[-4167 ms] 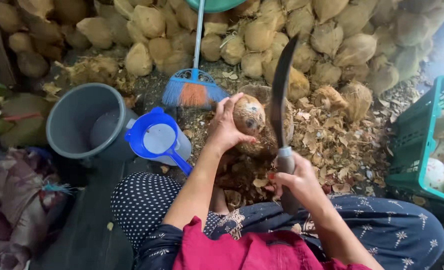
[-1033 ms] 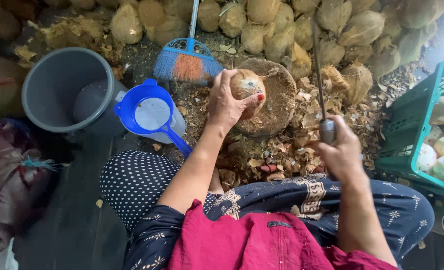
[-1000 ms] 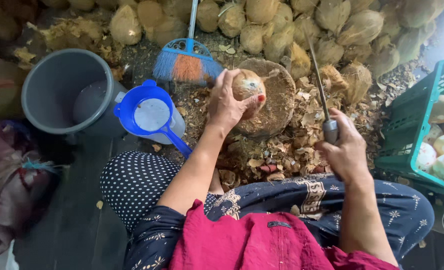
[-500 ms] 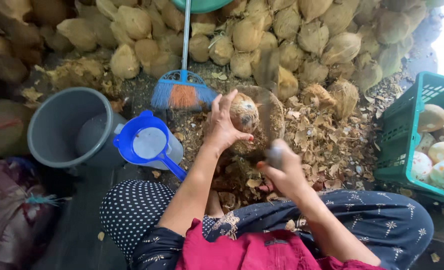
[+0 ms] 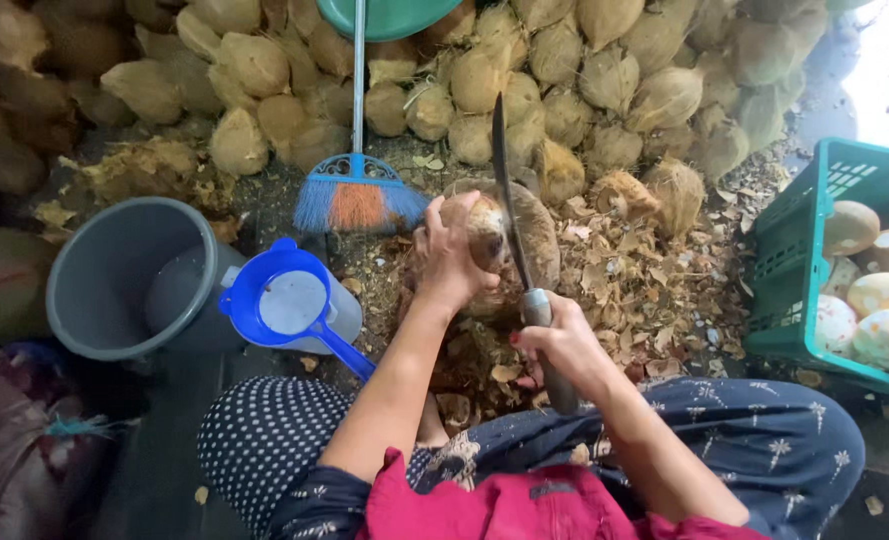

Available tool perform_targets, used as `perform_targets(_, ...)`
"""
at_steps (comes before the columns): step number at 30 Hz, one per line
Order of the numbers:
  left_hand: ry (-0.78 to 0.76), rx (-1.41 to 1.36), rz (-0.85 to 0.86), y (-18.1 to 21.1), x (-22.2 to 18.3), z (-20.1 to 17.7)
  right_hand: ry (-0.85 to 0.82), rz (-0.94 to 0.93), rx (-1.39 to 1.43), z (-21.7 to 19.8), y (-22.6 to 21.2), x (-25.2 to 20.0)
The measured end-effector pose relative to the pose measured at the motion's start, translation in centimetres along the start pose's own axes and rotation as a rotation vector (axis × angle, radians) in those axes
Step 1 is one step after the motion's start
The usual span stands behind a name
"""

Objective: The person sits on the floor and uses a curved knife to peel the husk off a coconut. They rotate the coconut in their hands to remove the fibrous outer layer and place the peeled coconut into a green crate.

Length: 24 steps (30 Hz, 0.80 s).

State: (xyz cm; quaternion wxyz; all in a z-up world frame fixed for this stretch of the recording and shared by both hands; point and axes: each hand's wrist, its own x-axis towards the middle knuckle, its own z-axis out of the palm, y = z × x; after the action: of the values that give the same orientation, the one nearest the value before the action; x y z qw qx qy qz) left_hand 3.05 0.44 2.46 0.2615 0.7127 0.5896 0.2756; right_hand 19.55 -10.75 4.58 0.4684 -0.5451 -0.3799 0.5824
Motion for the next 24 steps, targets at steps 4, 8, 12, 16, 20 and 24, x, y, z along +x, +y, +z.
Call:
perform_targets(4, 0.0, -0.049, -0.045, 0.6, 0.2, -0.8, -0.069, -0.391, -0.097, -0.9, -4.4, -1.2)
perform_targets(8, 0.013, 0.001, -0.041, 0.8, 0.3, -0.3, 0.019, -0.682, -0.021, 0.9, -5.4, -2.1)
perform_targets(12, 0.016, -0.059, -0.036, 1.5, -0.2, -0.4, 0.008, -0.215, -0.124, 1.1, 0.1, 0.7)
perform_targets(16, 0.004, -0.001, -0.121, 1.0, 0.2, -0.8, 0.006, -0.197, -0.053, 0.9, -3.9, -1.2)
perform_targets(20, -0.006, 0.046, -0.126, 1.2, 0.3, 0.2, 0.01, -0.652, -0.233, 1.5, -7.3, -3.2)
perform_targets(24, 0.008, 0.05, -0.146, 1.8, 0.4, 0.2, 0.04, -0.415, -0.252, 2.1, -1.1, 0.7)
